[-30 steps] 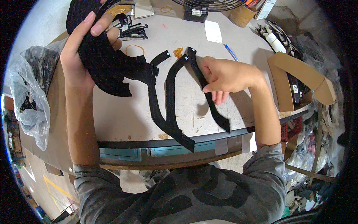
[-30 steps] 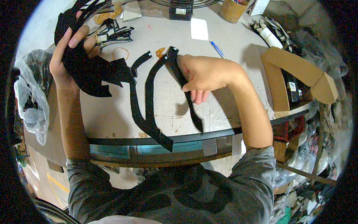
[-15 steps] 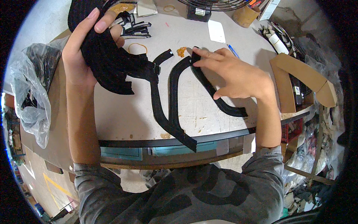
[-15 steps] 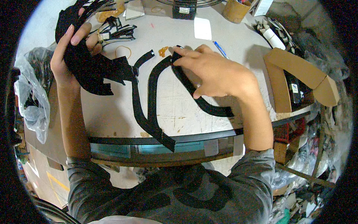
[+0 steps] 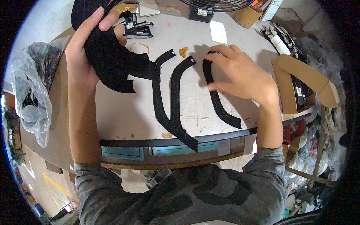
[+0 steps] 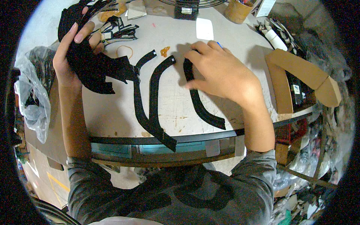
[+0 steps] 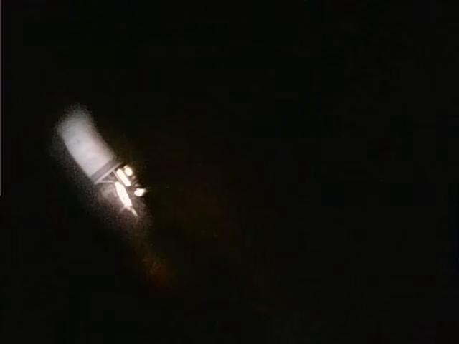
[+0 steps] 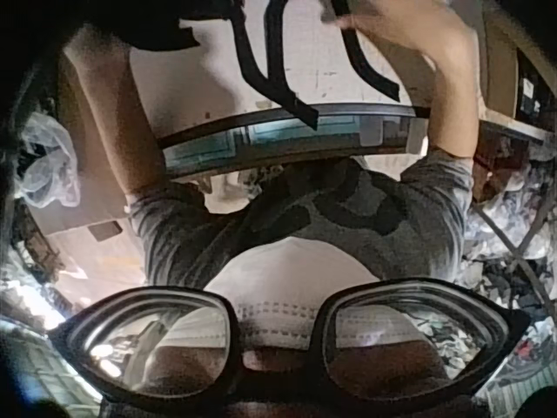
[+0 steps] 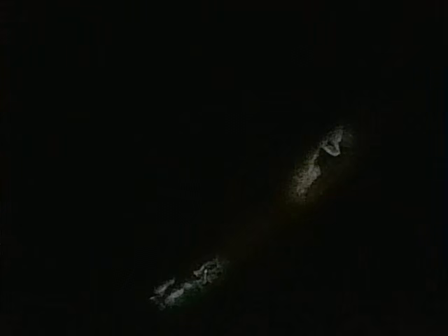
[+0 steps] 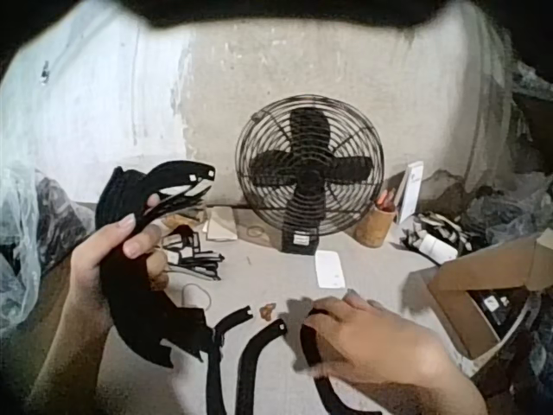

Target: The person unpacks a plastic bag of zippers on a cluttered table, removes a rubber band, and separates the zippers into individual pieces. They then lay the zippers out on the table in a row.

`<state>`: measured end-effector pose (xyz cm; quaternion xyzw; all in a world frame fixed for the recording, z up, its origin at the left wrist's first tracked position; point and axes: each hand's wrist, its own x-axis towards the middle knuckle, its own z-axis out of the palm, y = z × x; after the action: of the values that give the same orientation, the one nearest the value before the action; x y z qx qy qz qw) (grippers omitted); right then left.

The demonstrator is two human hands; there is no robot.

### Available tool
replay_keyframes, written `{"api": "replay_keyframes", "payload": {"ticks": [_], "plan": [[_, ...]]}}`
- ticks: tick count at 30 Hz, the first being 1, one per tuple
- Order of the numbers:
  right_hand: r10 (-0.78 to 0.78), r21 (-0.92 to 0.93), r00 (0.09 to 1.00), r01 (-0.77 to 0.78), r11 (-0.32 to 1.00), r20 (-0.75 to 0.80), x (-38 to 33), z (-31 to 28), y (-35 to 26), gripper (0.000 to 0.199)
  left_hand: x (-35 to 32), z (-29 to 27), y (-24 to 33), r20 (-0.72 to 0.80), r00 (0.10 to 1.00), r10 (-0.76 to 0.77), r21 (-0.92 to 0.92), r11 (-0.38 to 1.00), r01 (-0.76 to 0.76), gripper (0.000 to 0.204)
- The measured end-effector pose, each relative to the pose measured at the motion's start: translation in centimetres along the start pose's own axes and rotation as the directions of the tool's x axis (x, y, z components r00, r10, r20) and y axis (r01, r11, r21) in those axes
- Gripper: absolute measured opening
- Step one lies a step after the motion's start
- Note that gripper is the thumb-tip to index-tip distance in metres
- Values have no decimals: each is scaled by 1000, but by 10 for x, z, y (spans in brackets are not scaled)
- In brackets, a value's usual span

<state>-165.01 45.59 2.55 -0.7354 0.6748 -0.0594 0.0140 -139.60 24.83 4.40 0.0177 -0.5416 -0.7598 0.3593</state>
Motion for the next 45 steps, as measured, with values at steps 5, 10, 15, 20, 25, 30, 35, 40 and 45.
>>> {"api": "replay_keyframes", "payload": {"ticks": [5,10,15,20,25,30,35,40,45], "plan": [[-311,227,933,348,910,-183,15,14,-20,40,-1,-4,1,22,1000,-6,-22,1000,7,43],[-521,395,854,477,785,5,8,19,-52,34,-3,3,2,10,1000,5,-14,1000,-5,44],[-487,361,873,459,812,-13,5,30,-62,38,-2,3,1,6,1000,24,8,1000,-24,44],[-434,360,901,413,837,-24,5,26,-62,44,-2,-3,2,18,1000,11,-13,1000,-11,44],[-427,344,903,414,843,-43,4,27,-60,49,-2,1,1,-6,1000,18,3,1000,-18,44],[-413,245,910,409,879,-38,4,27,-61,56,-2,1,1,-3,1000,12,-3,1000,-12,44],[-394,189,919,392,900,-30,4,27,-62,60,-2,2,1,9,1000,23,4,1000,-23,45],[-361,207,925,379,902,-119,5,35,-63,55,-2,1,0,14,1000,12,1,1000,-12,45],[-337,178,931,358,917,-140,7,34,-62,49,-2,5,2,-33,999,19,-2,1000,-19,43]]}}
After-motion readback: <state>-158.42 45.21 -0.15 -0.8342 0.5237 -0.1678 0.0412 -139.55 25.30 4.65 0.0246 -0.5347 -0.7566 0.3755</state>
